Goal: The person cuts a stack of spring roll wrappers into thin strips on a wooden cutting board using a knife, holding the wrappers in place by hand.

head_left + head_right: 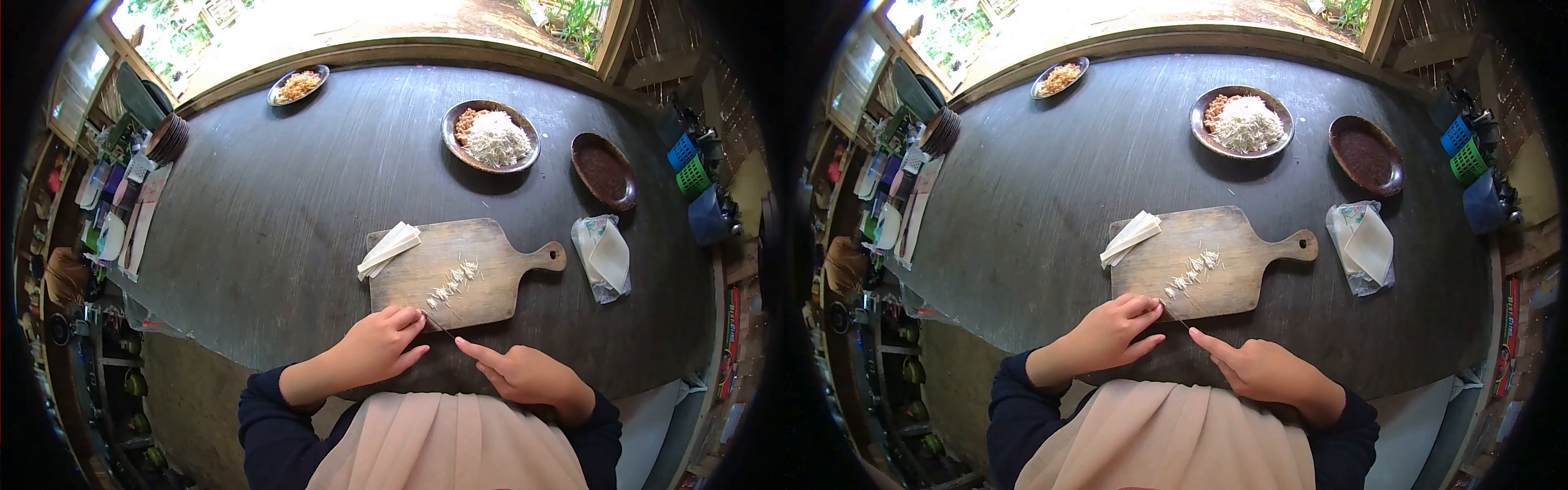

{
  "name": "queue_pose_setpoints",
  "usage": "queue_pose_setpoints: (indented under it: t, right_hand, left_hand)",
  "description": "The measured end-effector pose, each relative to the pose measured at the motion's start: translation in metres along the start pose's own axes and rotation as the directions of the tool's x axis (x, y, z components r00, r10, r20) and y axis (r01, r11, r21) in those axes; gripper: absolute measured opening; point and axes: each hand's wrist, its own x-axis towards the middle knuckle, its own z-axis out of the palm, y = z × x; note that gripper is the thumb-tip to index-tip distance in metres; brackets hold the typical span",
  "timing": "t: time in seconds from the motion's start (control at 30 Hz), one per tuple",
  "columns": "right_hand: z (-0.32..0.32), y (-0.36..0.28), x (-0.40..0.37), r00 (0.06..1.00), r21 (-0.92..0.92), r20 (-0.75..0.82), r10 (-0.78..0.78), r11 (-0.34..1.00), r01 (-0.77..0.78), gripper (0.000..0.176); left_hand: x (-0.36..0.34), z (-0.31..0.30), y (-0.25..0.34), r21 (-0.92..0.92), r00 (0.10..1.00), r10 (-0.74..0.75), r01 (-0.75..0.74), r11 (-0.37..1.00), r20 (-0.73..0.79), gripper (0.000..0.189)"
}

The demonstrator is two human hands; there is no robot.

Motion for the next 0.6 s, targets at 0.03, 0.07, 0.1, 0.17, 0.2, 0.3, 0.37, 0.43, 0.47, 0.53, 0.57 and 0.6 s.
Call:
queue_pose_setpoints:
  t: [0.03, 0.07, 0.1, 0.17, 0.2, 0.3, 0.37, 0.43, 0.47, 0.53, 0.57, 0.6]
  right_hand:
    - [0.0, 0.0, 0.0, 1.0, 0.007, 0.007, 0.002, 1.0, -0.002, 0.062]
    - [0.0, 0.001, 0.001, 1.0, 0.006, 0.008, 0.002, 1.0, -0.002, 0.062]
    - [0.0, 0.002, 0.002, 1.0, 0.022, 0.005, 0.001, 1.0, -0.002, 0.061]
    - [0.002, 0.004, 0.004, 1.0, 0.039, 0.0, 0.001, 0.999, -0.001, 0.06]
    - [0.004, 0.004, 0.007, 1.0, 0.027, -0.01, 0.013, 1.0, -0.012, 0.059]
    - [0.004, 0.003, 0.008, 0.999, 0.027, -0.017, 0.038, 0.999, -0.038, 0.058]
    - [0.002, 0.002, 0.007, 0.999, 0.034, -0.012, 0.048, 0.998, -0.047, 0.057]
    - [-0.002, 0.002, 0.002, 0.999, 0.034, 0.022, 0.049, 0.998, -0.05, 0.057]
    - [-0.006, 0.0, -0.001, 0.999, 0.034, 0.021, 0.047, 0.998, -0.048, 0.057]
    - [-0.016, -0.003, -0.004, 0.991, 0.067, 0.097, 0.097, 0.992, -0.104, 0.057]
    - [-0.016, -0.002, -0.005, 0.991, 0.068, 0.097, 0.098, 0.992, -0.104, 0.057]
    - [-0.015, -0.001, -0.006, 0.992, 0.066, 0.095, 0.087, 0.993, -0.094, 0.057]
  left_hand:
    - [0.0, 0.0, 0.0, 0.001, 1.0, 0.002, -0.002, 1.0, -0.005, 0.04]
    - [0.0, 0.0, 0.0, 0.0, 1.0, 0.001, -0.001, 1.0, -0.005, 0.04]
    - [0.0, -0.001, 0.001, -0.002, 1.0, -0.001, 0.001, 1.0, -0.001, 0.04]
    - [0.001, 0.0, 0.001, -0.003, 1.0, -0.001, 0.001, 1.0, 0.005, 0.04]
    - [0.001, 0.001, 0.001, -0.006, 1.0, -0.009, 0.009, 1.0, 0.01, 0.039]
    - [0.001, 0.001, 0.002, -0.009, 1.0, -0.015, 0.015, 1.0, 0.014, 0.039]
    - [0.001, 0.001, 0.002, -0.007, 1.0, -0.017, 0.017, 1.0, 0.009, 0.039]
    - [0.001, 0.001, 0.002, -0.009, 1.0, -0.008, 0.008, 1.0, -0.006, 0.039]
    - [0.001, 0.0, 0.002, -0.007, 1.0, -0.009, 0.009, 1.0, -0.007, 0.039]
    - [0.001, 0.0, 0.002, -0.019, 1.0, -0.008, 0.008, 1.0, 0.0, 0.04]
    - [0.001, 0.0, 0.002, -0.019, 1.0, -0.007, 0.007, 1.0, 0.001, 0.04]
    - [0.001, 0.0, 0.002, -0.02, 1.0, -0.008, 0.009, 1.0, 0.005, 0.04]
